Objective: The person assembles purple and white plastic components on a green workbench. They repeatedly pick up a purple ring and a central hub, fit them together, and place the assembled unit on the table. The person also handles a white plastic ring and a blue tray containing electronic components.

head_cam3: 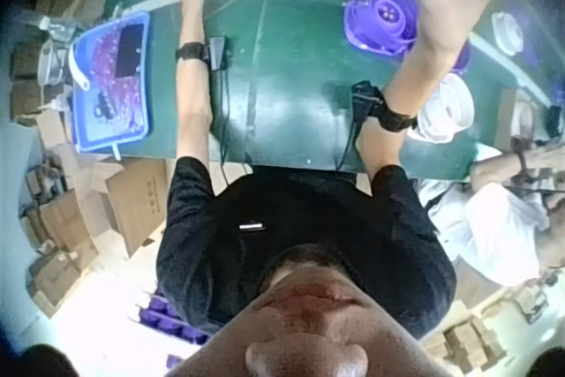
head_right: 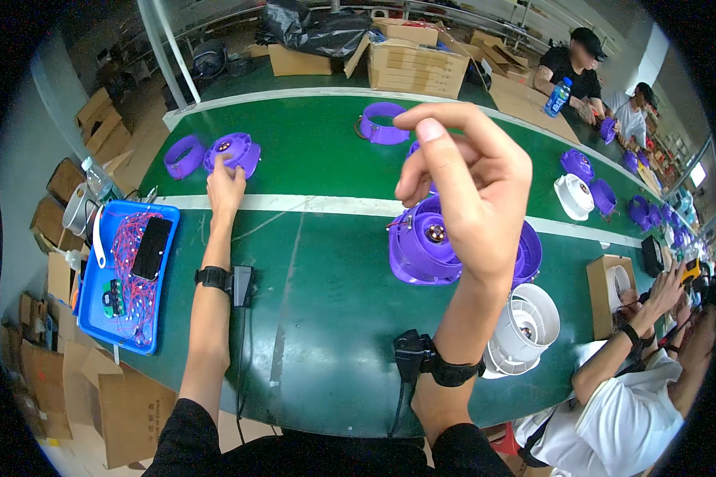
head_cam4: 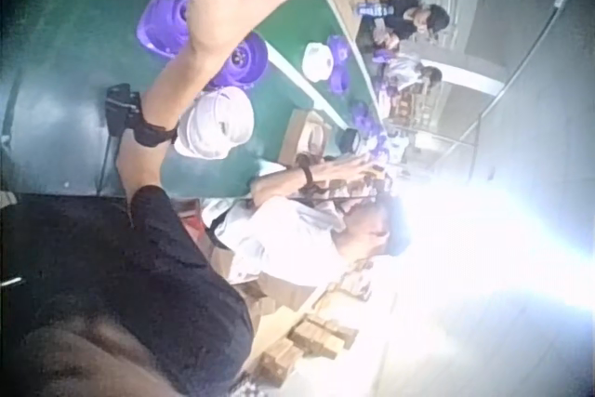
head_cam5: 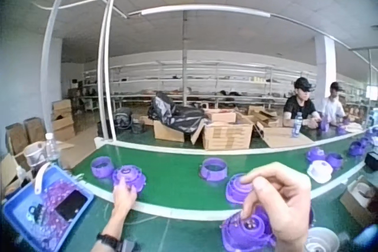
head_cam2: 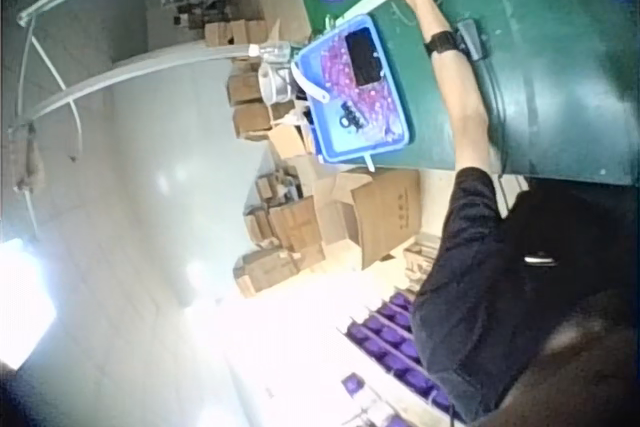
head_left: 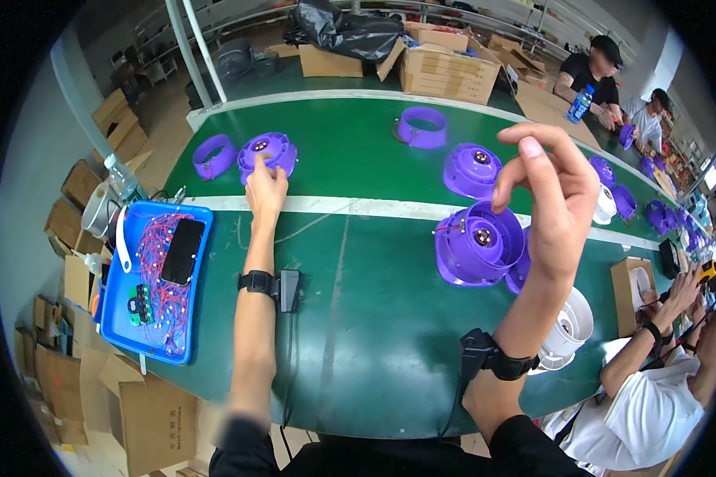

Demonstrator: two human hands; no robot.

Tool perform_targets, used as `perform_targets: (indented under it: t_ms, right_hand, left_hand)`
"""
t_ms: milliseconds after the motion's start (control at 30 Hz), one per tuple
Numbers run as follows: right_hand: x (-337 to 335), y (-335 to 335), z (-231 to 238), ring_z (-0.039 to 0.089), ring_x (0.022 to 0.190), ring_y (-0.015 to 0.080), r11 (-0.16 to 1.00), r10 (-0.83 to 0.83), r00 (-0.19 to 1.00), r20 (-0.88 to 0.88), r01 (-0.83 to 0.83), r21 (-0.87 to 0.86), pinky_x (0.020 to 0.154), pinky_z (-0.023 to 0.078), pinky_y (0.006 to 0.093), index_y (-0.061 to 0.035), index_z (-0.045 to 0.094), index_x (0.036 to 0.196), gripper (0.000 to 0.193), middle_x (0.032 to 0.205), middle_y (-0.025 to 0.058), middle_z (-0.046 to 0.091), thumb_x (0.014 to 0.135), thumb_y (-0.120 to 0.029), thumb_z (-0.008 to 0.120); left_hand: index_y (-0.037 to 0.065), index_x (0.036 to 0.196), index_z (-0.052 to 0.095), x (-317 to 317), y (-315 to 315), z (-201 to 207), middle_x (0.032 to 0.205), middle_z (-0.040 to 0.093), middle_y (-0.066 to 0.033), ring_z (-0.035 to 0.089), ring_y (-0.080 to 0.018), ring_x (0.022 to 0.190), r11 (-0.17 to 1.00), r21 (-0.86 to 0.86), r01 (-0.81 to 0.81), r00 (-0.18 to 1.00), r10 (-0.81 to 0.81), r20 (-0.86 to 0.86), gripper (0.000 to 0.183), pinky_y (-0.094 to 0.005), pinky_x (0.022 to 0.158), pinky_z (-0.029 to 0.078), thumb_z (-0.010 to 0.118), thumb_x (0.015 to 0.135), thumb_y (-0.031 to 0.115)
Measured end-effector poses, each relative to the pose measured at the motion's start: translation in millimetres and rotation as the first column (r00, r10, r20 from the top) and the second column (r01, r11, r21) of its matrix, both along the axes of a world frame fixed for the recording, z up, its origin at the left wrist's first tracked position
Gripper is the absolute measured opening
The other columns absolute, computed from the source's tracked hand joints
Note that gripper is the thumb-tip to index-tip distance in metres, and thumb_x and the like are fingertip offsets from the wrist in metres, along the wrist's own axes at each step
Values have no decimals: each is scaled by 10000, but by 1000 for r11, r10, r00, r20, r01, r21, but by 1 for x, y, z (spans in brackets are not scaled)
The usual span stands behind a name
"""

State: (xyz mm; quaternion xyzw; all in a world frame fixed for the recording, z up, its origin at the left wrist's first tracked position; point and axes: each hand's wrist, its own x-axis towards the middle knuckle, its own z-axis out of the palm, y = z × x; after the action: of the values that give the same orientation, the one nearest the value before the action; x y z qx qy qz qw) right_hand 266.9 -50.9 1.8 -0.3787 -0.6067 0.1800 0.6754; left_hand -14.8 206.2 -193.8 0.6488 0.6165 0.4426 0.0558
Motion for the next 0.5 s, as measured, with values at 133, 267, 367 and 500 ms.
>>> perform_targets:
  t_ms: [133,267,367,500]
  right_hand:
    - [15,-7,2,561,521,92,999,-43,997,-63,45,29,489,426,213,42,652,999,187,608,71,618,964,-108,545]
    - [26,-12,4,562,518,100,997,-64,995,-77,67,35,494,430,220,52,644,1002,199,597,75,612,962,-112,538]
    - [26,-10,2,566,518,106,997,-67,994,-83,70,30,497,436,226,57,639,1008,204,592,77,609,962,-111,532]
    - [36,-13,1,568,515,108,997,-73,993,-91,76,31,501,439,224,64,635,1013,206,596,81,611,962,-106,529]
  left_hand:
    - [78,992,670,44,-4,23,812,711,-152,690,-350,789,941,10,338,938,-336,-80,197,-447,726,532,604,823,157]
    - [99,1095,643,138,1,42,1202,622,-136,652,-341,1011,773,-145,617,729,-631,-264,307,-443,862,536,606,796,159]
    - [149,1314,515,192,23,22,1507,367,-130,613,-364,1095,745,-117,657,643,-634,-429,540,-452,906,536,624,784,147]
    - [148,1382,438,241,15,17,1468,385,-176,603,-392,1107,719,-227,656,566,-669,-482,636,-478,918,525,638,778,139]
